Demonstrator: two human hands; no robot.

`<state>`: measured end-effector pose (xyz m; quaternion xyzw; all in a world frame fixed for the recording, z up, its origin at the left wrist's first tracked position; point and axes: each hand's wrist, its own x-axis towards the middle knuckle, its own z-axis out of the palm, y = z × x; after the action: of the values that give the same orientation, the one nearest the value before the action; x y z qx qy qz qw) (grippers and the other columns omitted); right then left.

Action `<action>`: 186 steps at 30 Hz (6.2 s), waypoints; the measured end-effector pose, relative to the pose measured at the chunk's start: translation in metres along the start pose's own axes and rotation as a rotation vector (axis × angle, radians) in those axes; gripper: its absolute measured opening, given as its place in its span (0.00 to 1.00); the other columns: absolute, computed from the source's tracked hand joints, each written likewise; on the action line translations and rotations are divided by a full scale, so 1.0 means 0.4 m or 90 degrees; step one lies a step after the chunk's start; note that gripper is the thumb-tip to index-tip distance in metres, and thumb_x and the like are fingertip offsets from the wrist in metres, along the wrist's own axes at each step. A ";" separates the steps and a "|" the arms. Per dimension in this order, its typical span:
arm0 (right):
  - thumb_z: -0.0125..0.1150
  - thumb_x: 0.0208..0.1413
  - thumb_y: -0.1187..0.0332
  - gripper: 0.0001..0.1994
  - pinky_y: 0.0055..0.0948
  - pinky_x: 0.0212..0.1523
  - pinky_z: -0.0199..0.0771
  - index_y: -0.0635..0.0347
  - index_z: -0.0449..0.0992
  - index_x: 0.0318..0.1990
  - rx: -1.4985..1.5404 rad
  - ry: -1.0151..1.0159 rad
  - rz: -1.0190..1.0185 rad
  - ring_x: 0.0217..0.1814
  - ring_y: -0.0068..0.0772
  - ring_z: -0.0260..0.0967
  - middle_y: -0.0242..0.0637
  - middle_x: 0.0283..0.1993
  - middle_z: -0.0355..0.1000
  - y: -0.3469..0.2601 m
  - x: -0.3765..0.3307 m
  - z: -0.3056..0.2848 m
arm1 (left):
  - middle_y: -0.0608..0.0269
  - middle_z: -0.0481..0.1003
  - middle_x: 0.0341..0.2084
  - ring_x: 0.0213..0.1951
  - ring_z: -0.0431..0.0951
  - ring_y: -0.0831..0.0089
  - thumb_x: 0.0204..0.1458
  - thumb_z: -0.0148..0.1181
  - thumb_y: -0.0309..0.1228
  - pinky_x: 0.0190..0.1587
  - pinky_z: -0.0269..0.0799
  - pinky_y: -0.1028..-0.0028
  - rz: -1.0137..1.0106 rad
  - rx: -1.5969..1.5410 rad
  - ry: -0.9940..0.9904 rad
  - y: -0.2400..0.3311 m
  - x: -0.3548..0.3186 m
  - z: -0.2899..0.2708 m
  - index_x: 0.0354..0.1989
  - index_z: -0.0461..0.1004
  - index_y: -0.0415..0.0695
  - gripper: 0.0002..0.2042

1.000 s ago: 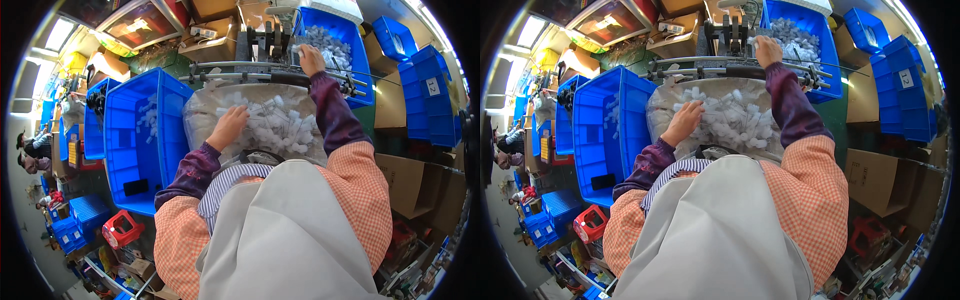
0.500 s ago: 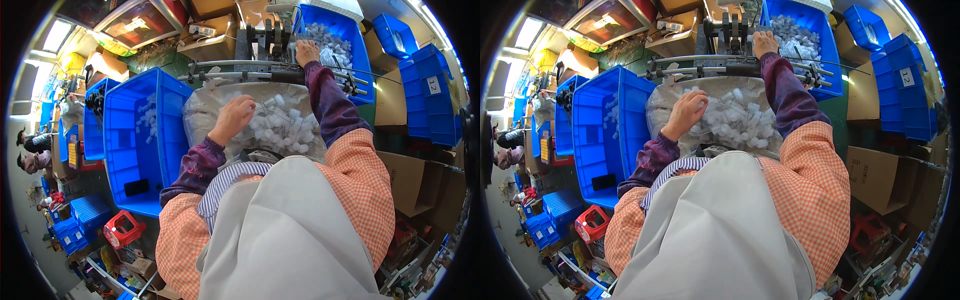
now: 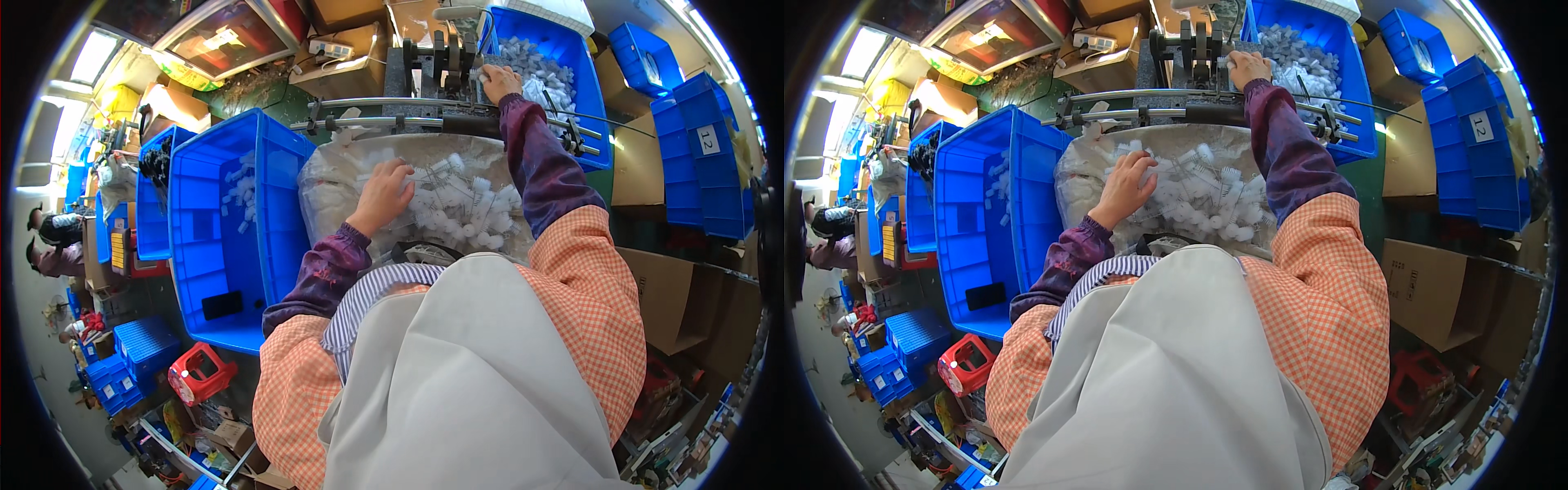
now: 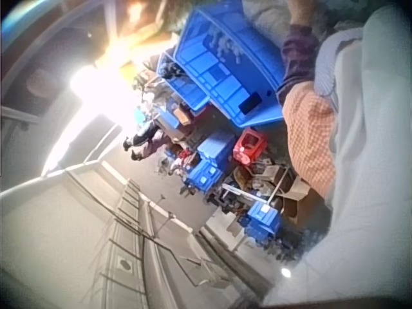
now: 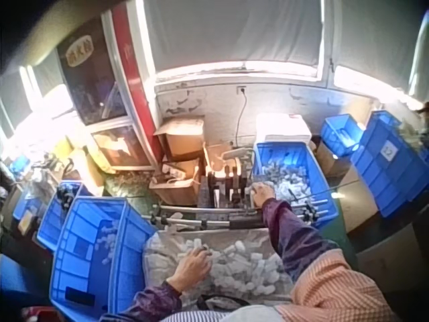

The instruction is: The person sorts small white cylindrical components from a large sack into a blue plastic bin. They pick up handfuls of the items, briefly inspect or separate them, and place them into the bin. The process is repetitive and involves handling the components one by one or in small groups.

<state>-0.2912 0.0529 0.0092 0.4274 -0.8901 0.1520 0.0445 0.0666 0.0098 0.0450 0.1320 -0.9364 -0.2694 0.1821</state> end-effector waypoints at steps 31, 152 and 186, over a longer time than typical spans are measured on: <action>0.48 0.49 0.59 0.13 0.44 0.49 0.53 0.51 0.74 0.39 -0.116 0.033 0.068 0.50 0.41 0.61 0.35 0.43 0.69 -0.070 -0.064 -0.015 | 0.65 0.69 0.32 0.30 0.67 0.78 0.54 0.49 0.26 0.32 0.62 0.81 -0.063 -0.263 0.127 -0.003 0.053 -0.092 0.37 0.75 0.38 0.08; 0.47 0.50 0.64 0.10 0.41 0.45 0.62 0.50 0.74 0.37 -0.120 -0.014 0.050 0.45 0.43 0.69 0.41 0.43 0.70 0.035 -0.028 -0.037 | 0.65 0.73 0.24 0.26 0.73 0.81 0.47 0.60 0.27 0.30 0.68 0.80 -0.154 -0.237 0.169 0.047 0.066 -0.071 0.37 0.71 0.39 0.10; 0.51 0.49 0.62 0.07 0.39 0.47 0.57 0.47 0.72 0.33 -0.036 0.117 -0.040 0.49 0.35 0.61 0.29 0.37 0.70 -0.010 -0.024 0.016 | 0.57 0.69 0.40 0.43 0.70 0.58 0.41 0.60 0.31 0.45 0.67 0.65 -0.082 0.005 -0.129 -0.010 -0.019 -0.010 0.34 0.73 0.44 0.11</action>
<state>-0.2818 0.0559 0.0021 0.4380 -0.8723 0.1638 0.1432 0.0758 0.0073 0.0440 0.1648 -0.9407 -0.2887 0.0681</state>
